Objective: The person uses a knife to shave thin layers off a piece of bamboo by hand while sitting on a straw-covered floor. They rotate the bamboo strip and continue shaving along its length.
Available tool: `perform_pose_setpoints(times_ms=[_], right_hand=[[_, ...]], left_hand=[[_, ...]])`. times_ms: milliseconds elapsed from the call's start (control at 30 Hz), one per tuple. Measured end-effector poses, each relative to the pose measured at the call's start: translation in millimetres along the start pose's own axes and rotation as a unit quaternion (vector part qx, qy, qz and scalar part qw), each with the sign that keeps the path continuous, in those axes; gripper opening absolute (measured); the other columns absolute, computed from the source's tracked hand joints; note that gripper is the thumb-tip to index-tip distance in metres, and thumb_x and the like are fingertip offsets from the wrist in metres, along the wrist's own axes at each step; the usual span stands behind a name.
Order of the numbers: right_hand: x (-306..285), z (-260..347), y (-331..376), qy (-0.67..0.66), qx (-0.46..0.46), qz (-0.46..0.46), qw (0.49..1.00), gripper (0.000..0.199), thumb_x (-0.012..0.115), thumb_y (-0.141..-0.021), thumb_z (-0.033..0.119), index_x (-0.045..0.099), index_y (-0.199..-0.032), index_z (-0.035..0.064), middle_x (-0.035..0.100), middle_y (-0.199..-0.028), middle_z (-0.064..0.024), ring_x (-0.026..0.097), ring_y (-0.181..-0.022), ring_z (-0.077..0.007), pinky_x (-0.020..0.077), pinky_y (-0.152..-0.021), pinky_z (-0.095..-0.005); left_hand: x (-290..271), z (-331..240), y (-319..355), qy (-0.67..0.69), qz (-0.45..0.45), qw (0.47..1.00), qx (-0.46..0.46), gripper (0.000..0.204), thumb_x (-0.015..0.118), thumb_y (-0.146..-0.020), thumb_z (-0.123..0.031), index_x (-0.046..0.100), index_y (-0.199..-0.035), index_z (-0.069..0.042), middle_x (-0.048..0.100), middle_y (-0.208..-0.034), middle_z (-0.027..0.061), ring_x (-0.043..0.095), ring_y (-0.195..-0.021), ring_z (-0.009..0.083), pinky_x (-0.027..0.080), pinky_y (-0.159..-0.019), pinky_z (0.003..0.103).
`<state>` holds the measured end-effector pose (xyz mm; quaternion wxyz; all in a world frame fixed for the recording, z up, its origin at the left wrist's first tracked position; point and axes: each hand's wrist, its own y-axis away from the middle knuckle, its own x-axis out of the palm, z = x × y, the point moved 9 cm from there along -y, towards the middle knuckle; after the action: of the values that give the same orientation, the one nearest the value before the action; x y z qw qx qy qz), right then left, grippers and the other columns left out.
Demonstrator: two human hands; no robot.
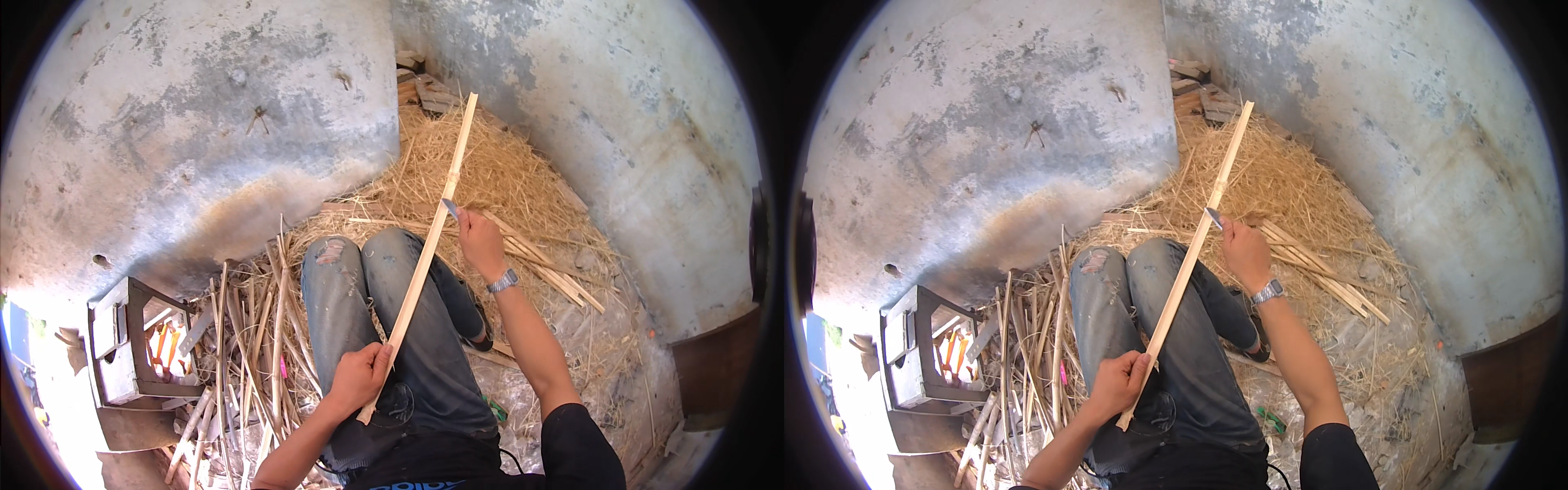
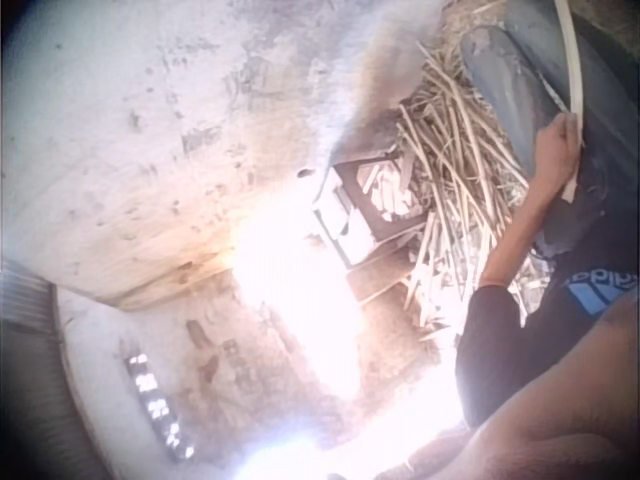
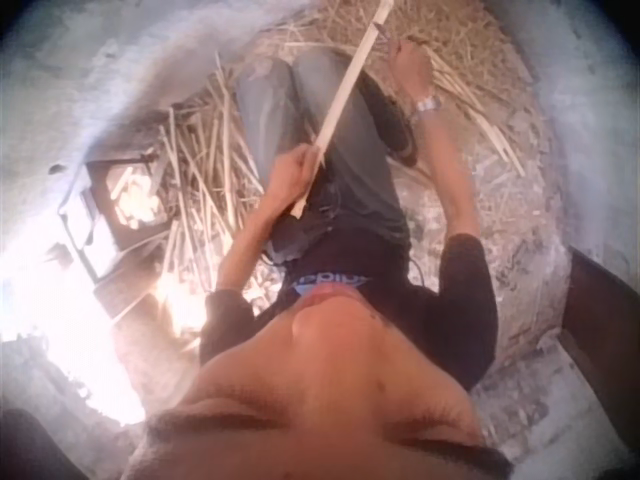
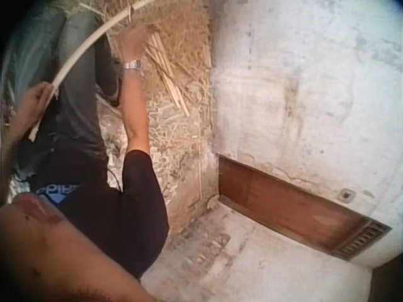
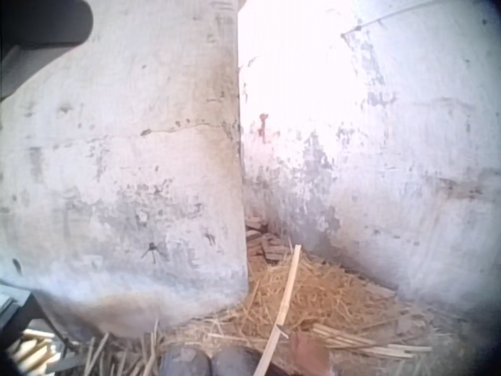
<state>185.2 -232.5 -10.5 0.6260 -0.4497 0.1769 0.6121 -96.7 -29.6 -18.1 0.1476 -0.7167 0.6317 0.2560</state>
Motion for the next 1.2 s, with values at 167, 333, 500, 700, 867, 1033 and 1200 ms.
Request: perform_pose_setpoints(times_ms=[167,333,500,700,867,1033,1200], right_hand=[[-5,-4,-27,0.045,-0.065,-0.024,0.997,0.054,0.047,-0.108,0.042,0.071,-0.08,0.0019,0.066,-0.07,-0.0244,0.066,-0.065,-0.0448,0.0504,-0.058,-0.054],[13,17,6,0.012,-0.089,0.086,0.992,0.052,0.047,-0.108,0.041,0.071,-0.081,0.0026,0.065,-0.07,-0.0244,0.064,-0.064,-0.0456,0.0494,-0.058,-0.0548],[-2,29,29,-0.052,-0.07,0.077,0.993,0.052,0.048,-0.108,0.041,0.07,-0.081,0.0024,0.064,-0.068,-0.0241,0.062,-0.063,-0.0461,0.048,-0.058,-0.0547],[-1,19,30,-0.033,-0.038,0.134,0.99,0.051,0.049,-0.108,0.039,0.068,-0.08,0.0006,0.064,-0.07,-0.0249,0.062,-0.065,-0.0457,0.0477,-0.06,-0.0532],[-5,26,27,-0.063,-0.097,0.127,0.985,0.05,0.05,-0.107,0.035,0.066,-0.078,-0.0015,0.063,-0.068,-0.0246,0.06,-0.063,-0.0458,0.0464,-0.06,-0.0531],[-5,21,26,-0.066,-0.086,0.148,0.983,0.049,0.051,-0.107,0.035,0.066,-0.077,-0.0006,0.062,-0.067,-0.024,0.06,-0.062,-0.0455,0.0459,-0.059,-0.0531],[-2,45,59,-0.052,-0.126,0.22,0.966,0.047,0.052,-0.106,0.037,0.069,-0.077,0.0041,0.062,-0.063,-0.023,0.062,-0.059,-0.0444,0.0478,-0.056,-0.0527]], left_hand=[[4,-4,-2,-0.003,-0.019,1.0,0.018,0.031,0.063,-0.103,-0.027,0.068,-0.085,-0.001,0.059,-0.065,0.0231,0.062,-0.057,0.0411,0.047,-0.054,0.046],[7,-2,-4,-0.006,-0.03,0.999,0.029,0.033,0.063,-0.103,-0.025,0.066,-0.081,0.0,0.059,-0.064,0.0233,0.062,-0.056,0.0411,0.046,-0.053,0.046],[7,-5,-7,-0.005,-0.032,0.999,0.018,0.035,0.061,-0.103,-0.025,0.064,-0.077,0.0,0.056,-0.062,0.0232,0.06,-0.054,0.0409,0.044,-0.053,0.047],[8,-2,-8,-0.005,-0.038,0.999,0.023,0.037,0.061,-0.103,-0.026,0.063,-0.077,-0.001,0.056,-0.061,0.0227,0.059,-0.053,0.0404,0.044,-0.052,0.047],[9,1,-9,-0.003,-0.04,0.999,0.007,0.038,0.061,-0.104,-0.027,0.063,-0.076,-0.001,0.056,-0.06,0.0225,0.059,-0.053,0.0404,0.044,-0.052,0.047],[9,1,-9,0.001,-0.036,0.999,-0.001,0.038,0.061,-0.104,-0.027,0.064,-0.076,-0.001,0.057,-0.06,0.0224,0.06,-0.053,0.0408,0.044,-0.053,0.047],[8,-3,-13,0.012,-0.07,0.997,0.042,0.042,0.059,-0.106,-0.026,0.061,-0.075,0.003,0.05,-0.055,0.0177,0.047,-0.045,0.02,0.038,-0.049,0.04]])
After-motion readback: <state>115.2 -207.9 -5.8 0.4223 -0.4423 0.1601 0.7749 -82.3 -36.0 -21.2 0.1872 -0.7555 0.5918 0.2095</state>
